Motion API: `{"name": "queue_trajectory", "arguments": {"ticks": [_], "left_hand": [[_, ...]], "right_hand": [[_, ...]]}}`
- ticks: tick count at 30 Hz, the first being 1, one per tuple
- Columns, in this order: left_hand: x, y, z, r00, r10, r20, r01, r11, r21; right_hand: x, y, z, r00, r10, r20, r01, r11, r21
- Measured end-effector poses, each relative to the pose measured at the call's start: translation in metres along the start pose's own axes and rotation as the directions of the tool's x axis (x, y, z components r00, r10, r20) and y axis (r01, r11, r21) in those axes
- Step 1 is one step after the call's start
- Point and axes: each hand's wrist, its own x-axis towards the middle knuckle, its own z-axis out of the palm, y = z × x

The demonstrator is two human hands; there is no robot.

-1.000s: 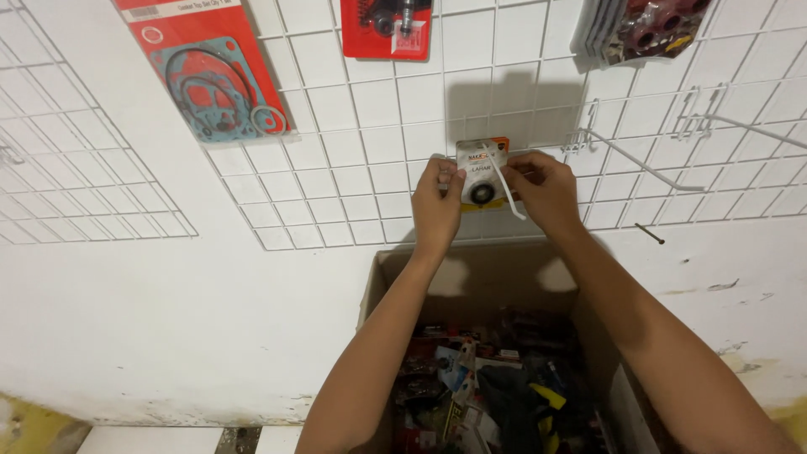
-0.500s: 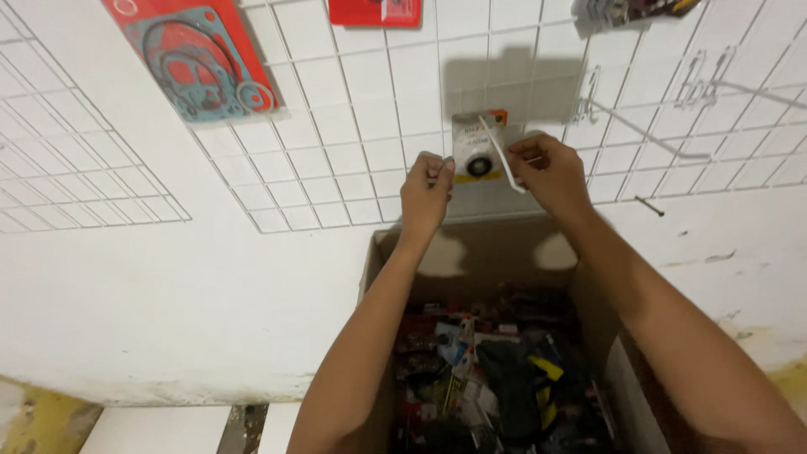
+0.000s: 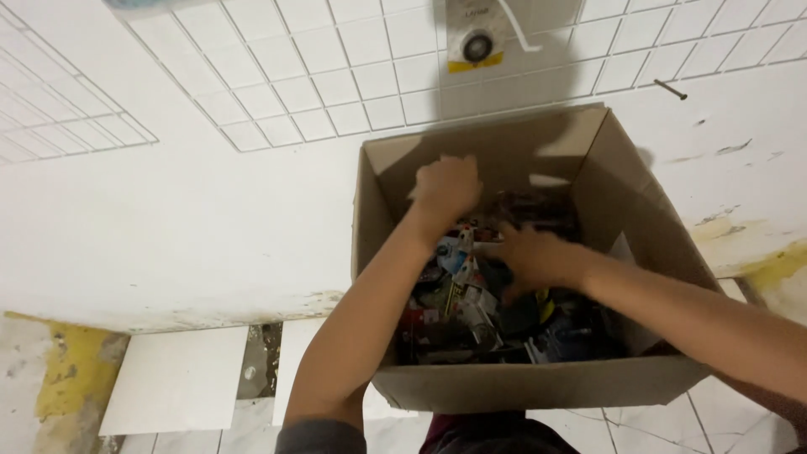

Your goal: Hanging packaged auto parts onto a display rack after wiping them clean.

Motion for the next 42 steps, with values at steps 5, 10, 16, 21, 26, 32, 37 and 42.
{"name": "queue_trajectory", "arguments": {"ticks": [5, 10, 16, 21, 26, 32, 37, 42], "left_hand": [[-0.019, 0.021, 0.042, 0.998, 0.056, 0.018, -0.058, 0.99, 0.128], [-0.028, 0.006, 0.12, 0.962, 0.084, 0.261, -0.155, 0.952, 0.264], [-0.033, 0.003, 0.165, 0.895, 0.127, 0.427, -0.204, 0.969, 0.138], [-0.041, 0.021, 0.155, 0.8, 0.23, 0.555, -0.159, 0.972, -0.174], [0.0, 0.002, 0.261, 0.859, 0.196, 0.472, 0.009, 0.918, -0.396], [-0.044, 0.005, 0.16, 0.842, 0.171, 0.512, 0.129, 0.858, -0.497], [0.007, 0.012, 0.272, 0.852, -0.023, 0.522, 0.266, 0.879, -0.396], [-0.004, 0.027, 0.191, 0.568, 0.026, 0.823, 0.249, 0.947, -0.202]], "right_hand": [[0.058, 0.032, 0.13, 0.998, -0.04, 0.039, 0.05, 0.955, -0.293], [0.059, 0.041, 0.153, 0.872, -0.3, -0.387, -0.004, 0.786, -0.618], [0.075, 0.092, 0.117, 0.9, -0.083, -0.428, -0.157, 0.855, -0.495], [0.051, 0.094, 0.073, 0.842, 0.057, -0.536, -0.363, 0.795, -0.486], [0.042, 0.069, 0.089, 0.878, 0.092, -0.47, -0.339, 0.812, -0.475], [0.037, 0.054, 0.079, 0.942, 0.058, -0.33, -0.247, 0.787, -0.565], [0.044, 0.06, 0.095, 0.921, 0.031, -0.388, -0.263, 0.785, -0.561], [0.032, 0.052, 0.076, 0.955, 0.067, -0.289, -0.218, 0.818, -0.532]]}}
